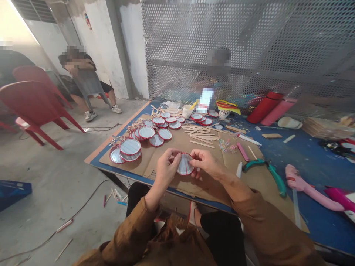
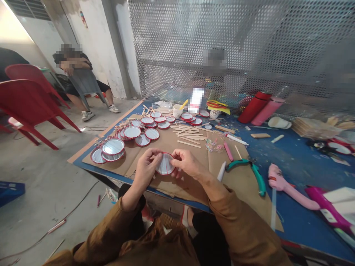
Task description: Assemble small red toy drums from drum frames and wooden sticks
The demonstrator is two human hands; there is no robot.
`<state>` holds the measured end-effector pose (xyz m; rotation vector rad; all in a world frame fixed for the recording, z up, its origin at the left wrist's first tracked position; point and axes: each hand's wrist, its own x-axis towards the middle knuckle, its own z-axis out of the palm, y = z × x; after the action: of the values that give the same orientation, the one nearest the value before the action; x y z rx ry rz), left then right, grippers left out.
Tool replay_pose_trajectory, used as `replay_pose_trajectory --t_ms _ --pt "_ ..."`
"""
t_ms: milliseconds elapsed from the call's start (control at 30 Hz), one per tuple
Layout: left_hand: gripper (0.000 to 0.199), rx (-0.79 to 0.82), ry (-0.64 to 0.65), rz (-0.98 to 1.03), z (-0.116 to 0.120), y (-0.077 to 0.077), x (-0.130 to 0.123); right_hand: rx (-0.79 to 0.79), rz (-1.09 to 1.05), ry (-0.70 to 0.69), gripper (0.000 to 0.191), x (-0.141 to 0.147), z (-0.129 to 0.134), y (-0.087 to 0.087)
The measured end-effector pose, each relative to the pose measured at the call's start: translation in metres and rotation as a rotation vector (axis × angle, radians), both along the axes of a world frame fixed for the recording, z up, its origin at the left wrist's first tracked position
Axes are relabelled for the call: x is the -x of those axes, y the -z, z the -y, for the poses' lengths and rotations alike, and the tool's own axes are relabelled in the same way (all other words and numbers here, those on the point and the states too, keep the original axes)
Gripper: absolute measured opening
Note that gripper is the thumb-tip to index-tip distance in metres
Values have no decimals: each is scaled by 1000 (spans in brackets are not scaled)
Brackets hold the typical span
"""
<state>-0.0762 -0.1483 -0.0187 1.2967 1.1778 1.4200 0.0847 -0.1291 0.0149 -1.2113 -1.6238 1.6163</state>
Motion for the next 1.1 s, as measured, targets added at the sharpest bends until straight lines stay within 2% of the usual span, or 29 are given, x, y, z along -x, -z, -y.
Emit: replay_pose_trajectory --t_ms 300,467,533,633,767,933,1100 --pt "15 -20 -36 -28 1 4 0 35 -65 -3 36 1 1 0" --pt "15 -32 -22 -14 1 1 -1 29 -59 8 35 1 1 -1" --pt "19 -22 9 30 1 -2 -1 7 -69 59 33 -1 0 -3" --pt "33 -14 38 76 0 -5 -2 -30 -134 221 29 -5 -3 -6" --pt "46 -113 57 -34 0 -2 -3 -54 -199 394 27 -10 -8 -8" --pt "57 -226 90 -184 1 3 -4 -48 -181 380 27 -9 -7 -9" --pt "53 -265 61 -235 3 3 -4 -58 -176 367 27 -9 -7 -9"
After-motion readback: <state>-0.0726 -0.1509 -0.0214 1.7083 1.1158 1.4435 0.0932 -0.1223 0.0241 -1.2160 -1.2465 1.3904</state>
